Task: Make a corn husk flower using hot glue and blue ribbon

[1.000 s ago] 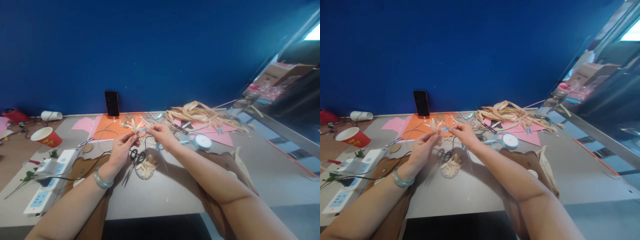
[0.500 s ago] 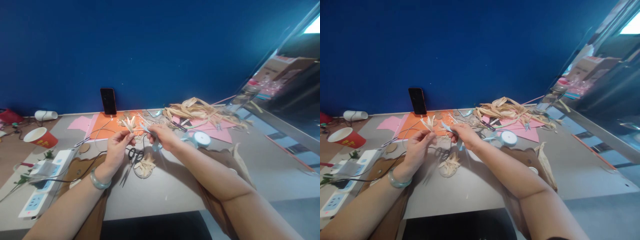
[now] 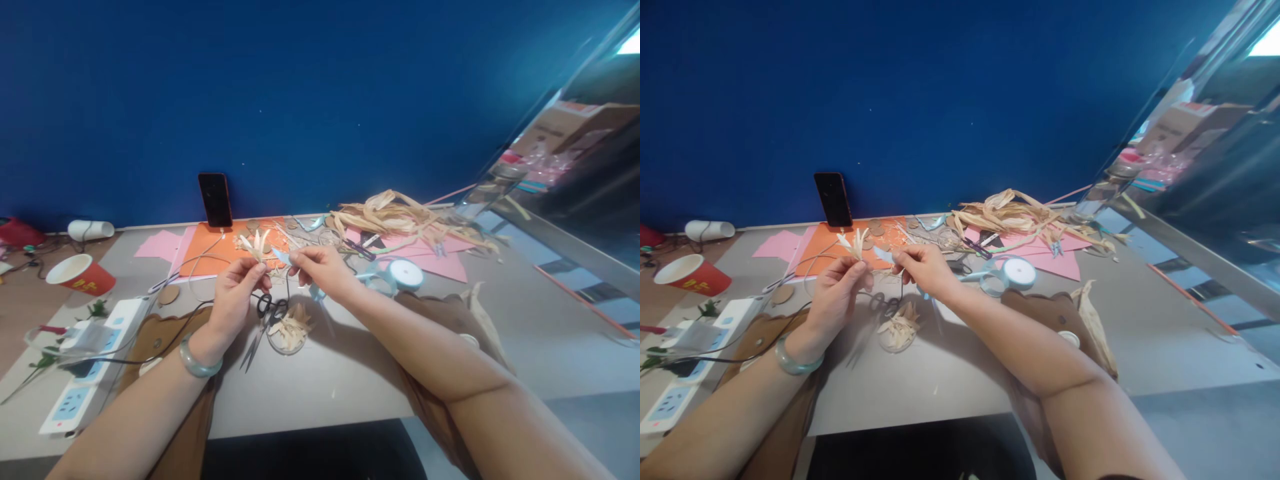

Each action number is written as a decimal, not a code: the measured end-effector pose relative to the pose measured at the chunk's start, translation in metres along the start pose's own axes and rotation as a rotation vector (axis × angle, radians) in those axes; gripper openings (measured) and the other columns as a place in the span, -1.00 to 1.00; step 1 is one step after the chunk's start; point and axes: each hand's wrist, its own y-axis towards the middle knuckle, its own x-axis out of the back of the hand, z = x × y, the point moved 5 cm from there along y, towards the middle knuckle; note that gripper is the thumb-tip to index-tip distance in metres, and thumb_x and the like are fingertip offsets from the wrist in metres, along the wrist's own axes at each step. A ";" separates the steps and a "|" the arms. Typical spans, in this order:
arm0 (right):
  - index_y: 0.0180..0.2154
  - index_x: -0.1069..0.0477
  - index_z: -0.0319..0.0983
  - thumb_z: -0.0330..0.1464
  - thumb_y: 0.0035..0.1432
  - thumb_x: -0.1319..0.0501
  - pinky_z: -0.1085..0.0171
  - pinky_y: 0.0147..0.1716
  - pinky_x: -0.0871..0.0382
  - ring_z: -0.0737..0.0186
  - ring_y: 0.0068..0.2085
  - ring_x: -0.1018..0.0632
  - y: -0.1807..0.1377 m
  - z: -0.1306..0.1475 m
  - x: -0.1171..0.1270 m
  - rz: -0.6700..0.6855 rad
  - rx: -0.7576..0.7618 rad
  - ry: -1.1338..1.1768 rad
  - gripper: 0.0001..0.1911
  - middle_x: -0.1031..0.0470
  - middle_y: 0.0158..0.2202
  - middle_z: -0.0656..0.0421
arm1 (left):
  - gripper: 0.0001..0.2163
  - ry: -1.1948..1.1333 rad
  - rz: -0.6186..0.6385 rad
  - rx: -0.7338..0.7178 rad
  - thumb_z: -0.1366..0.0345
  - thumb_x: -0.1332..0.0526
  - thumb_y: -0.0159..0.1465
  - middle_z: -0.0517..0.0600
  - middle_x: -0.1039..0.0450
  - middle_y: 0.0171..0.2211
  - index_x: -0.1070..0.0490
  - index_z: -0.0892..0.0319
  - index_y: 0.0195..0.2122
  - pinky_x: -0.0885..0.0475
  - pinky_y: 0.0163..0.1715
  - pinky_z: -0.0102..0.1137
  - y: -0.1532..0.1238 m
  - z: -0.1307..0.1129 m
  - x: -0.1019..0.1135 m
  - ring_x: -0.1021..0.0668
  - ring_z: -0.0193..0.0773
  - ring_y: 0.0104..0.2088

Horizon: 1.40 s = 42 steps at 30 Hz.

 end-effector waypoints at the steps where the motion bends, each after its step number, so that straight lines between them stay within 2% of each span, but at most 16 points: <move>1: -0.44 -0.54 -0.26 -0.22 0.09 -0.23 0.39 -0.61 -0.27 0.42 -0.62 -0.39 0.000 0.001 0.001 -0.027 0.050 -0.039 -0.75 -0.52 -0.53 0.19 | -0.85 -0.006 0.010 0.008 0.26 -0.34 0.12 -0.08 -0.48 -0.46 -0.40 0.19 -0.37 -0.39 -0.55 -0.49 0.000 0.000 -0.001 -0.47 -0.43 -0.56; 4: -0.30 -0.57 -0.19 -0.27 0.09 -0.25 0.33 -0.46 -0.37 0.32 -0.47 -0.49 -0.004 0.005 0.003 -0.125 0.223 -0.122 -0.82 -0.57 -0.42 0.17 | -0.82 -0.035 0.018 0.061 0.23 -0.32 0.13 -0.07 -0.49 -0.38 -0.36 0.18 -0.36 -0.40 -0.54 -0.50 0.000 0.000 -0.002 -0.50 -0.44 -0.54; 7: -0.30 -0.54 -0.18 -0.28 0.10 -0.25 0.27 -0.36 -0.43 0.23 -0.36 -0.55 -0.010 0.009 0.003 -0.187 0.362 -0.201 -0.85 -0.57 -0.37 0.14 | -0.76 -0.084 0.018 0.168 0.21 -0.34 0.10 -0.03 -0.51 -0.22 -0.29 0.16 -0.36 -0.43 -0.53 -0.49 0.000 0.002 -0.004 -0.56 -0.40 -0.49; 9: -0.32 -0.51 -0.17 -0.29 0.13 -0.23 0.23 -0.34 -0.45 0.19 -0.34 -0.56 -0.014 0.012 0.002 -0.203 0.459 -0.273 -0.88 -0.57 -0.36 0.12 | -0.73 -0.108 0.025 0.235 0.21 -0.36 0.08 0.00 -0.52 -0.19 -0.27 0.15 -0.36 -0.44 -0.54 -0.49 0.000 0.004 -0.006 -0.58 -0.37 -0.47; 12: -0.33 -0.47 -0.15 -0.34 0.18 -0.17 0.21 -0.25 -0.46 0.19 -0.28 -0.57 -0.020 0.016 -0.002 -0.169 0.638 -0.397 -0.89 -0.57 -0.32 0.11 | -0.72 -0.138 0.045 0.276 0.22 -0.36 0.08 0.00 -0.54 -0.24 -0.24 0.15 -0.37 -0.44 -0.55 -0.49 -0.001 0.004 -0.008 -0.58 -0.35 -0.48; 17: -0.28 -0.46 -0.15 -0.42 0.22 -0.12 0.22 -0.19 -0.46 0.20 -0.17 -0.57 -0.026 0.015 -0.010 -0.058 0.896 -0.628 -0.85 -0.58 -0.22 0.06 | -0.78 -0.180 0.063 0.207 0.25 -0.33 0.12 0.04 -0.53 -0.13 -0.28 0.16 -0.37 -0.43 -0.52 -0.50 0.000 -0.001 -0.009 -0.57 -0.39 -0.45; 21: -0.26 -0.47 -0.13 -0.44 0.22 -0.10 0.18 -0.18 -0.45 0.17 -0.11 -0.57 -0.028 0.012 -0.011 -0.022 1.002 -0.841 -0.81 -0.57 -0.12 0.06 | -0.79 -0.214 0.026 0.192 0.26 -0.34 0.11 -0.01 -0.55 -0.24 -0.30 0.15 -0.38 -0.44 -0.46 -0.47 0.003 -0.002 -0.006 -0.55 -0.39 -0.46; 24: -0.26 -0.46 -0.15 -0.45 0.22 -0.09 0.18 -0.19 -0.46 0.17 -0.13 -0.57 -0.030 0.010 -0.012 -0.021 1.070 -0.896 -0.81 -0.57 -0.12 0.05 | -0.79 -0.259 0.014 0.184 0.28 -0.35 0.10 -0.06 -0.53 -0.34 -0.30 0.14 -0.39 -0.44 -0.41 -0.46 0.004 -0.001 -0.003 -0.54 -0.39 -0.45; 27: -0.18 -0.42 -0.16 -0.49 0.20 -0.10 0.18 -0.17 -0.46 0.17 -0.12 -0.56 -0.030 0.011 -0.009 -0.098 1.071 -0.816 -0.80 -0.56 -0.12 0.03 | -0.81 -0.287 0.004 0.164 0.29 -0.34 0.12 -0.10 -0.49 -0.40 -0.31 0.14 -0.37 -0.43 -0.38 -0.48 0.004 0.000 0.000 -0.52 -0.42 -0.45; 30: -0.15 -0.37 -0.16 -0.48 0.17 -0.13 0.18 -0.14 -0.45 0.17 -0.10 -0.56 -0.028 0.012 -0.004 -0.207 1.003 -0.719 -0.80 -0.56 -0.14 0.04 | -0.82 -0.294 0.006 0.133 0.31 -0.33 0.12 -0.12 -0.46 -0.43 -0.30 0.14 -0.38 -0.40 -0.41 -0.51 0.004 -0.002 0.001 -0.49 -0.45 -0.46; 33: -0.15 -0.33 -0.18 -0.50 0.11 -0.15 0.19 -0.17 -0.44 0.18 -0.18 -0.56 -0.025 0.014 0.001 -0.295 0.927 -0.647 -0.77 -0.54 -0.20 0.07 | -0.82 -0.322 0.020 0.093 0.33 -0.33 0.12 -0.12 -0.43 -0.44 -0.30 0.15 -0.39 -0.37 -0.43 -0.53 0.004 -0.005 -0.002 -0.46 -0.45 -0.45; 37: -0.14 -0.28 -0.20 -0.59 -0.04 -0.15 0.25 -0.25 -0.45 0.28 -0.32 -0.53 -0.021 0.012 0.008 -0.328 0.821 -0.499 -0.62 -0.46 -0.23 0.13 | -0.83 -0.334 0.022 0.048 0.36 -0.34 0.11 -0.12 -0.39 -0.47 -0.31 0.16 -0.40 -0.34 -0.46 -0.55 0.003 -0.009 -0.004 -0.43 -0.45 -0.45; 42: -0.18 -0.28 -0.20 -0.60 -0.09 -0.15 0.28 -0.29 -0.45 0.29 -0.31 -0.47 -0.020 0.012 0.013 -0.360 0.800 -0.372 -0.63 -0.39 -0.26 0.15 | -0.84 -0.336 0.009 0.039 0.37 -0.34 0.11 -0.12 -0.38 -0.48 -0.32 0.17 -0.42 -0.34 -0.46 -0.54 0.004 -0.008 -0.003 -0.43 -0.45 -0.44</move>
